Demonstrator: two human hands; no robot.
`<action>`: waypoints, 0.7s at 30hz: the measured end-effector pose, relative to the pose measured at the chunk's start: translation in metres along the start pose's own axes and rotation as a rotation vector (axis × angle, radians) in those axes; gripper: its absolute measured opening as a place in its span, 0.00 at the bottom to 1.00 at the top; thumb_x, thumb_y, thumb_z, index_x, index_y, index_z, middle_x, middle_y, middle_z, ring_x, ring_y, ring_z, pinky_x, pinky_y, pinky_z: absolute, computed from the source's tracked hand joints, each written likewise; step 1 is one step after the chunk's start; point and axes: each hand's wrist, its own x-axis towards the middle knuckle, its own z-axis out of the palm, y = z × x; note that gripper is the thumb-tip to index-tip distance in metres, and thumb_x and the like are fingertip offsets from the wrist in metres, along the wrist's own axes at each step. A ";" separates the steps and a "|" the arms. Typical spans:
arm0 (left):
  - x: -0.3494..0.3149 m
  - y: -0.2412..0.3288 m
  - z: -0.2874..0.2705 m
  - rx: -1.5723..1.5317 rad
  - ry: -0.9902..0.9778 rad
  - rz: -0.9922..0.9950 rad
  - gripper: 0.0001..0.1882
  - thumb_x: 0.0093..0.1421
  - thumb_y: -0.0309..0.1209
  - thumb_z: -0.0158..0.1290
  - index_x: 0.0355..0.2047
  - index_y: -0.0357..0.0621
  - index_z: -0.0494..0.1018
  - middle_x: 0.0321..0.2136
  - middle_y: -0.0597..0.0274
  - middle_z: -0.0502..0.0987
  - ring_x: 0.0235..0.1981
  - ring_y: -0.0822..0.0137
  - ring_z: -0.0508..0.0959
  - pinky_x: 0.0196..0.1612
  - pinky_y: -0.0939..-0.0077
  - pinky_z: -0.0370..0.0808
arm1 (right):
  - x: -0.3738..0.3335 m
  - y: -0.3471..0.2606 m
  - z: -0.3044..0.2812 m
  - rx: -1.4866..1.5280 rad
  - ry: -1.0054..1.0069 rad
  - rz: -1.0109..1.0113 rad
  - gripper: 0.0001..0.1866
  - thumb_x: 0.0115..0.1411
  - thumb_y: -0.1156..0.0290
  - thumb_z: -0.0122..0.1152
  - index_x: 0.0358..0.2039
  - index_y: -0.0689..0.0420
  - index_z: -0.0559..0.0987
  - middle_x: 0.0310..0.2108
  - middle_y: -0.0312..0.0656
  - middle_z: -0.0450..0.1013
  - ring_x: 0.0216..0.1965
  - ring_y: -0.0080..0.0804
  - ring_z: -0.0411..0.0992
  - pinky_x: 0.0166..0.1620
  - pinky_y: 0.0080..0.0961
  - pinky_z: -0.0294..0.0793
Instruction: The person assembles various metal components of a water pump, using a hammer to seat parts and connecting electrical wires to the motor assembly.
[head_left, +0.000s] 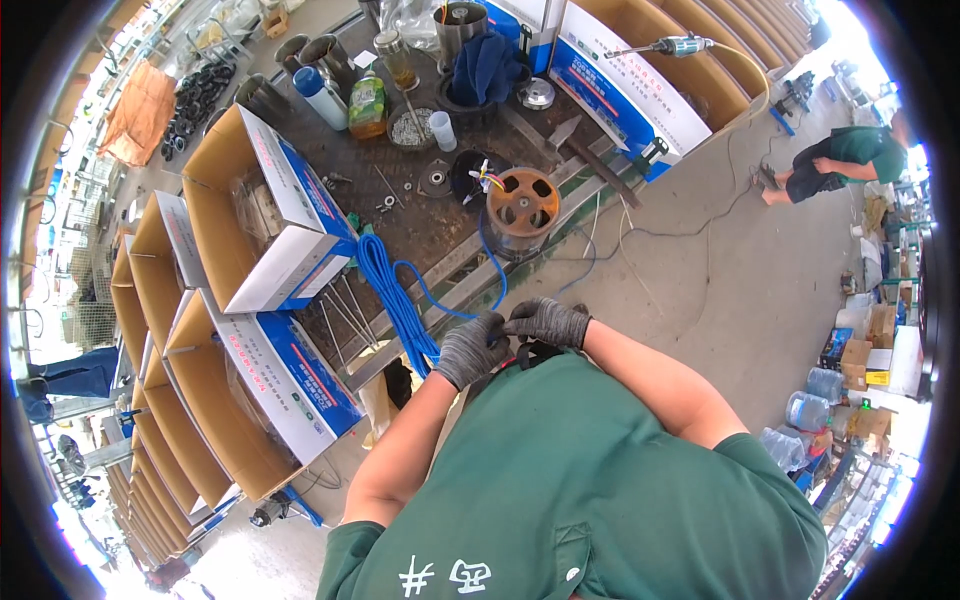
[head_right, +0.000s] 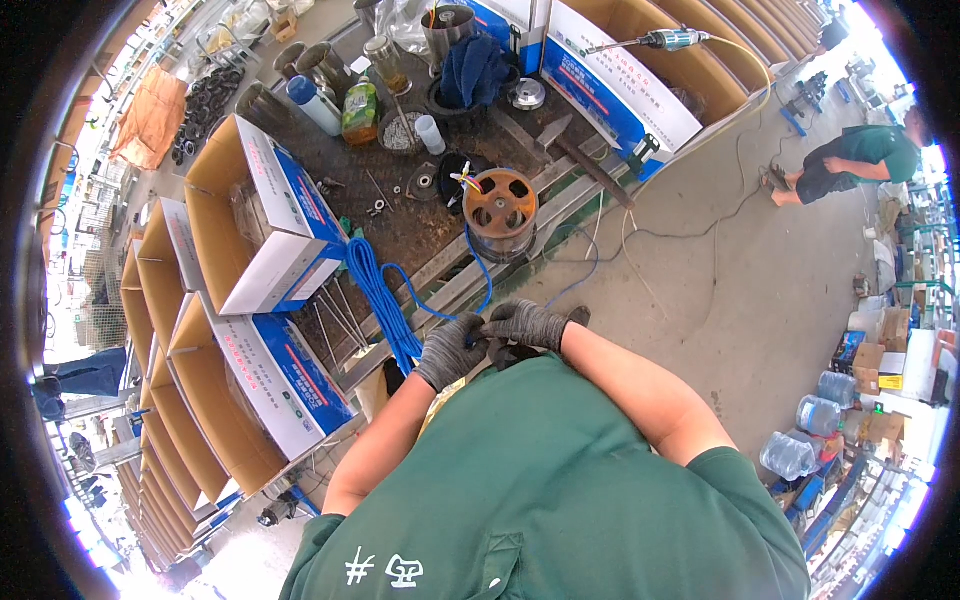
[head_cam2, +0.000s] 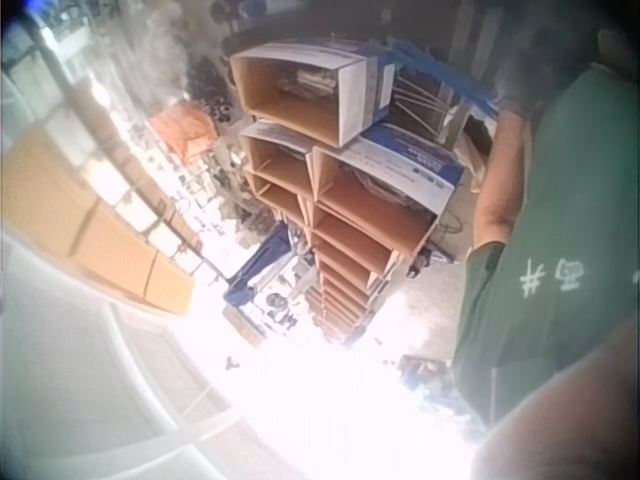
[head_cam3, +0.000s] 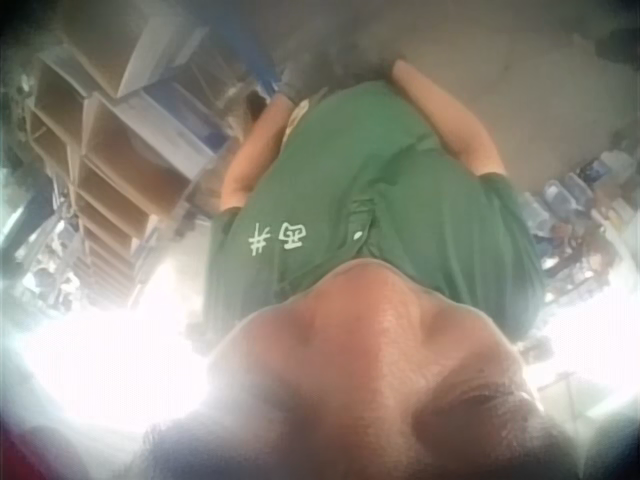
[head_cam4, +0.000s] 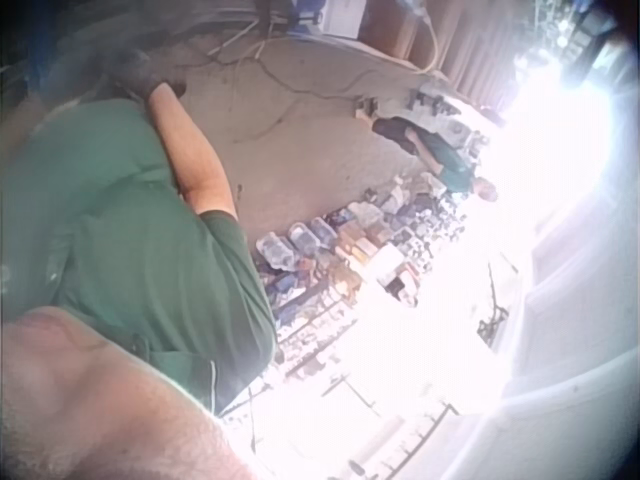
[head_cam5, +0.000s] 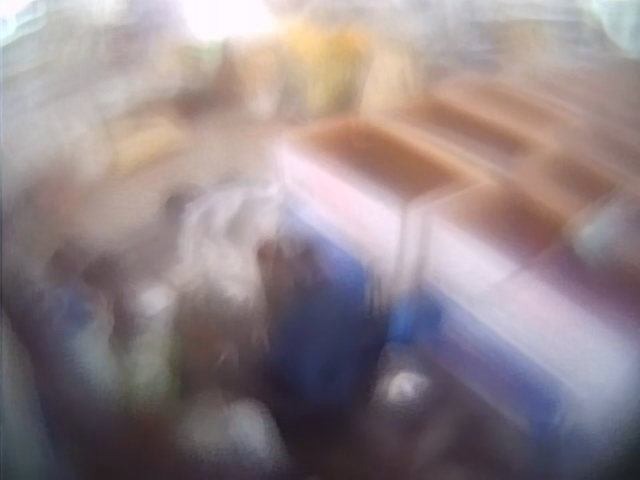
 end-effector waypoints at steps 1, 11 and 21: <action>-0.001 0.000 0.001 -0.014 0.011 0.012 0.20 0.54 0.37 0.62 0.45 0.44 0.74 0.37 0.48 0.82 0.39 0.44 0.82 0.40 0.56 0.79 | 0.003 0.009 0.001 -0.012 0.069 -0.096 0.20 0.59 0.57 0.70 0.41 0.61 0.82 0.32 0.42 0.80 0.33 0.30 0.77 0.39 0.32 0.77; -0.014 -0.007 0.000 -0.131 0.006 -0.051 0.19 0.56 0.37 0.62 0.45 0.41 0.76 0.37 0.49 0.83 0.40 0.49 0.83 0.43 0.60 0.78 | -0.027 -0.119 -0.086 -0.779 0.841 -0.946 0.28 0.57 0.58 0.68 0.55 0.54 0.73 0.47 0.49 0.74 0.47 0.51 0.74 0.48 0.44 0.75; -0.019 0.003 -0.011 -0.127 -0.017 -0.087 0.20 0.58 0.37 0.62 0.48 0.41 0.74 0.39 0.51 0.83 0.42 0.52 0.83 0.45 0.62 0.80 | 0.033 -0.158 -0.091 -1.184 0.668 -0.309 0.53 0.45 0.44 0.71 0.69 0.54 0.60 0.62 0.53 0.65 0.58 0.53 0.68 0.62 0.50 0.65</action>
